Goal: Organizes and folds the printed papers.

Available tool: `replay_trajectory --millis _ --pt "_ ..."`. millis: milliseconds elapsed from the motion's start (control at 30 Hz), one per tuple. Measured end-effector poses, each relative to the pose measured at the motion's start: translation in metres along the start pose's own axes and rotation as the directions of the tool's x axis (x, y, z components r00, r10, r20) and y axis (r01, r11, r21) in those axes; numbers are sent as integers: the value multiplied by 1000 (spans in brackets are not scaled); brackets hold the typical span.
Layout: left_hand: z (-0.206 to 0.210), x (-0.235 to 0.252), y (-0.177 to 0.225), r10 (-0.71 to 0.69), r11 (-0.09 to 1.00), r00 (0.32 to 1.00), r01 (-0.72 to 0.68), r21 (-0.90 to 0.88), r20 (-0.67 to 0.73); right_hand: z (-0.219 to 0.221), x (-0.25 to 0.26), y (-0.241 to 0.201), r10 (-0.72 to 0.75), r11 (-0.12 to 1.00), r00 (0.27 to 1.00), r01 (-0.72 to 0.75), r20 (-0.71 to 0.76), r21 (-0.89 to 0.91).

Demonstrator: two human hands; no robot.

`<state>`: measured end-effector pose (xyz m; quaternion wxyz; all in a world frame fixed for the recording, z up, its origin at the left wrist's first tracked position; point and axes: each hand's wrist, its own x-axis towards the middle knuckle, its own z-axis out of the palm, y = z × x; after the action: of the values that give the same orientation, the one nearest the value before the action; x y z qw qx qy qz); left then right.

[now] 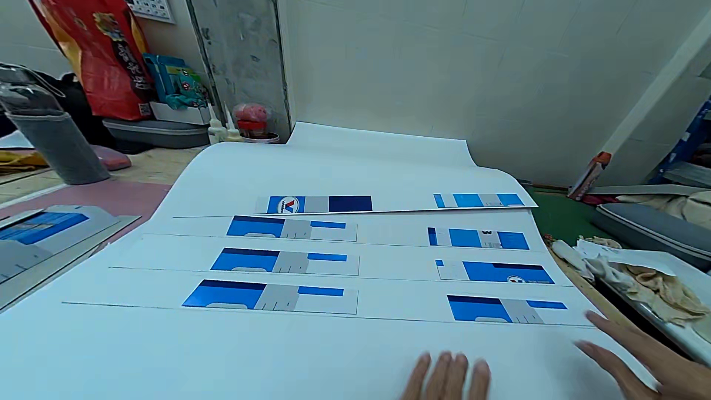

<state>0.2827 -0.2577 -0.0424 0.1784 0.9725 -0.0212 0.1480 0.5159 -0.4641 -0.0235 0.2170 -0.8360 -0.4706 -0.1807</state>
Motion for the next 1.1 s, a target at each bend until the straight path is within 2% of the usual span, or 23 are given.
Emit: replay_trajectory --millis 67,133,200,300,433,633,800,933,1100 --pt "-21 22 -37 -30 994 998 36 99 -61 26 39 -11 -183 979 980 176 -73 -101" --pt "-29 48 -89 8 957 975 58 285 -223 62 85 -17 -367 916 903 310 -223 -253" --pt "-38 74 -140 30 915 947 103 391 -319 90 130 -21 -494 851 826 394 -273 -347" --pt "-50 104 -195 66 880 924 124 458 -378 120 187 -24 -602 765 765 472 -227 -438" --pt "-46 129 -244 228 806 880 70 588 -418 156 236 -20 -626 706 768 484 -137 -517" --pt "-37 148 -274 383 738 849 -44 673 -364 173 255 -19 -635 675 762 470 -125 -569" --pt "-44 151 -275 431 694 853 -106 712 -293 170 261 -11 -690 603 714 478 -117 -638" --pt "-57 139 -268 473 696 850 -200 690 -231 156 244 -19 -676 633 733 524 -78 -569" --pt "-57 119 -262 541 687 823 -315 655 -172 152 210 -23 -705 649 704 592 -85 -478"
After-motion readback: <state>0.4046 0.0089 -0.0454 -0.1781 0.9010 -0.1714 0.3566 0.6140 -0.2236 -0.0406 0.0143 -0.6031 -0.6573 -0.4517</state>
